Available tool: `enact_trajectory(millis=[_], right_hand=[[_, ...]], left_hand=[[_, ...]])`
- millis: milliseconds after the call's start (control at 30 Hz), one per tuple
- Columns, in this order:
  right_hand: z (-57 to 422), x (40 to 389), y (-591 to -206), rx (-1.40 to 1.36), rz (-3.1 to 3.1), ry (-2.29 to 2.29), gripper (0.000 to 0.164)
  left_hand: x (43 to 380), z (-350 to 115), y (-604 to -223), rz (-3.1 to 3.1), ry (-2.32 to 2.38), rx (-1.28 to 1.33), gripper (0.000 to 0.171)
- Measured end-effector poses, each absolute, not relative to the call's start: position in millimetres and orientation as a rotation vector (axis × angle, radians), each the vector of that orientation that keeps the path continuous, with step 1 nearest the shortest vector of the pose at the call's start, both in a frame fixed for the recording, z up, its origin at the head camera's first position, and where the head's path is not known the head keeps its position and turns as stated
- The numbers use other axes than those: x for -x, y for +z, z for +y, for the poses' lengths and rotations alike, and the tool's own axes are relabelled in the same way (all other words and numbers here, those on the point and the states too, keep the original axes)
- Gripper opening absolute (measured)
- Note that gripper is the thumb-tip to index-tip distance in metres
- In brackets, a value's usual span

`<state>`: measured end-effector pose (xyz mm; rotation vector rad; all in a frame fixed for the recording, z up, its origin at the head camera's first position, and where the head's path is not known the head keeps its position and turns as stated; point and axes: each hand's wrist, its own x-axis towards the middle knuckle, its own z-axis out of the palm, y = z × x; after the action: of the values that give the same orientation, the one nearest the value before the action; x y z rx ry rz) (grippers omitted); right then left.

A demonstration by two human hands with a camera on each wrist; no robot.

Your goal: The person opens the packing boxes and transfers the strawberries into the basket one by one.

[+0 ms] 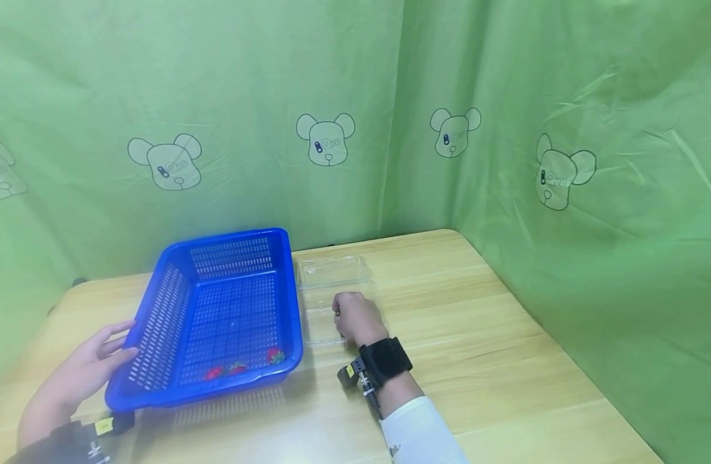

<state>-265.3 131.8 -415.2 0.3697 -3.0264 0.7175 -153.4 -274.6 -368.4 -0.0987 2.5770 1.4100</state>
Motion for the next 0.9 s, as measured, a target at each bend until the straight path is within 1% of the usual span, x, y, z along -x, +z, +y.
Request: enact_trajectory(millis=[267, 900], right_hand=[[133.0, 266.9, -416.1, -0.394, -3.028, 0.703, 0.007], [135.4, 270.6, -417.2, -0.424, -3.029, 0.754, 0.006]], left_hand=[[153.1, -273.4, -368.3, 2.583, 1.404, 0.079, 0.060], [153.4, -273.7, -366.8, 2.579, 1.393, 0.093, 0.061]])
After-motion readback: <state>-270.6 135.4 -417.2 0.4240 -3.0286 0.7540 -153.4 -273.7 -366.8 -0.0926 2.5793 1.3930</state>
